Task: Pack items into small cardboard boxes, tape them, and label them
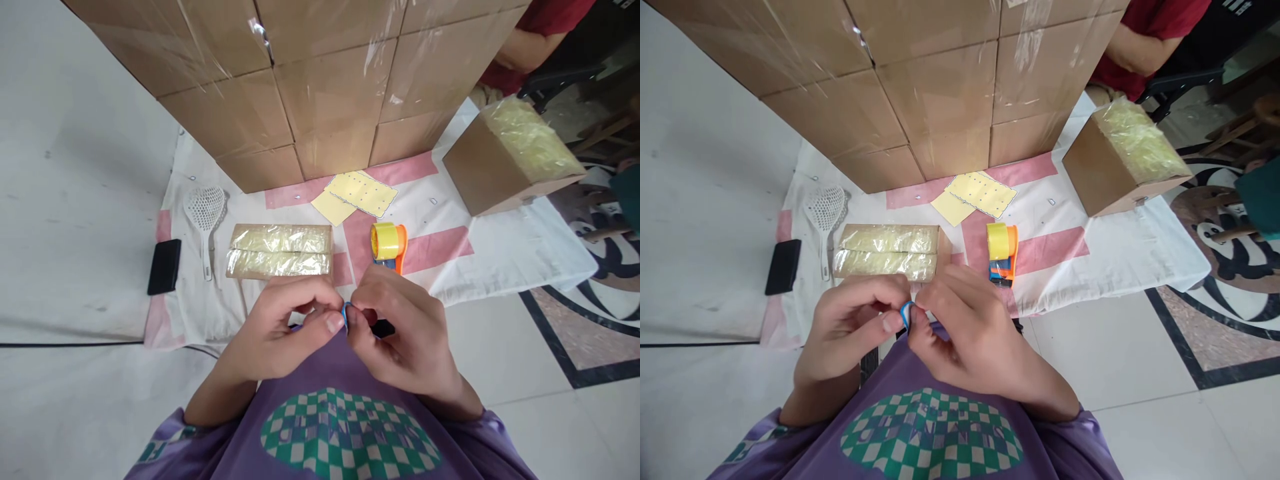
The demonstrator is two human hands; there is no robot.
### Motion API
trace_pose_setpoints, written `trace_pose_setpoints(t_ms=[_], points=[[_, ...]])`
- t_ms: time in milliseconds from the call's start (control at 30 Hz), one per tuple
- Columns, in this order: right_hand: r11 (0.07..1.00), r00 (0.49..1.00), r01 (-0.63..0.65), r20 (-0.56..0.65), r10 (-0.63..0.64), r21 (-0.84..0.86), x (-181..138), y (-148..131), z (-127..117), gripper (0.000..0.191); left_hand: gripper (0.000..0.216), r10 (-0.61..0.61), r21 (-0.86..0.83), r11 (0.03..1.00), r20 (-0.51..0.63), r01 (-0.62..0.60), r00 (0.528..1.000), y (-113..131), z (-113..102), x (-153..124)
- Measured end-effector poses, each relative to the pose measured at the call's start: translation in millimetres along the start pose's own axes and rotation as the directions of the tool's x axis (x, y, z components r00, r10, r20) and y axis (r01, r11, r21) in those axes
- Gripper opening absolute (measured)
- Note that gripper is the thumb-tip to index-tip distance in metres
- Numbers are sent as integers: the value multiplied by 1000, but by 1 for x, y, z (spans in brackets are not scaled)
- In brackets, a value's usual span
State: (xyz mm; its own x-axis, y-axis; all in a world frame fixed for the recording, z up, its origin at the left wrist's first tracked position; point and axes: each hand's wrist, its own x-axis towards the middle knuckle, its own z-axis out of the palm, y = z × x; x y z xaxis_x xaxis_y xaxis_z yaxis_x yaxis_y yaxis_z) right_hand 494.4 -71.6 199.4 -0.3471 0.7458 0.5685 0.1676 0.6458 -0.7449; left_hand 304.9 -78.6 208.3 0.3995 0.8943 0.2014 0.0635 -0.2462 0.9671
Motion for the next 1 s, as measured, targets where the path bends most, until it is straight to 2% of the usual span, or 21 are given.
trace_pose_setpoints(t_ms=[367, 567, 1000], points=[[999, 1000, 22, -2, -22, -48, -4, -2, -1, 18, 14, 38, 2, 999, 0, -38, 999, 2, 4, 0], [997, 1000, 25, 17, -24, -71, -5, -3, -3, 18, 22, -33, 5, 999, -22, 33, 999, 5, 7, 0], [990, 997, 41, 64, -32, -135, -6, -3, -6, 17, 24, -50, 7, 999, -37, 50, 998, 7, 9, 0]])
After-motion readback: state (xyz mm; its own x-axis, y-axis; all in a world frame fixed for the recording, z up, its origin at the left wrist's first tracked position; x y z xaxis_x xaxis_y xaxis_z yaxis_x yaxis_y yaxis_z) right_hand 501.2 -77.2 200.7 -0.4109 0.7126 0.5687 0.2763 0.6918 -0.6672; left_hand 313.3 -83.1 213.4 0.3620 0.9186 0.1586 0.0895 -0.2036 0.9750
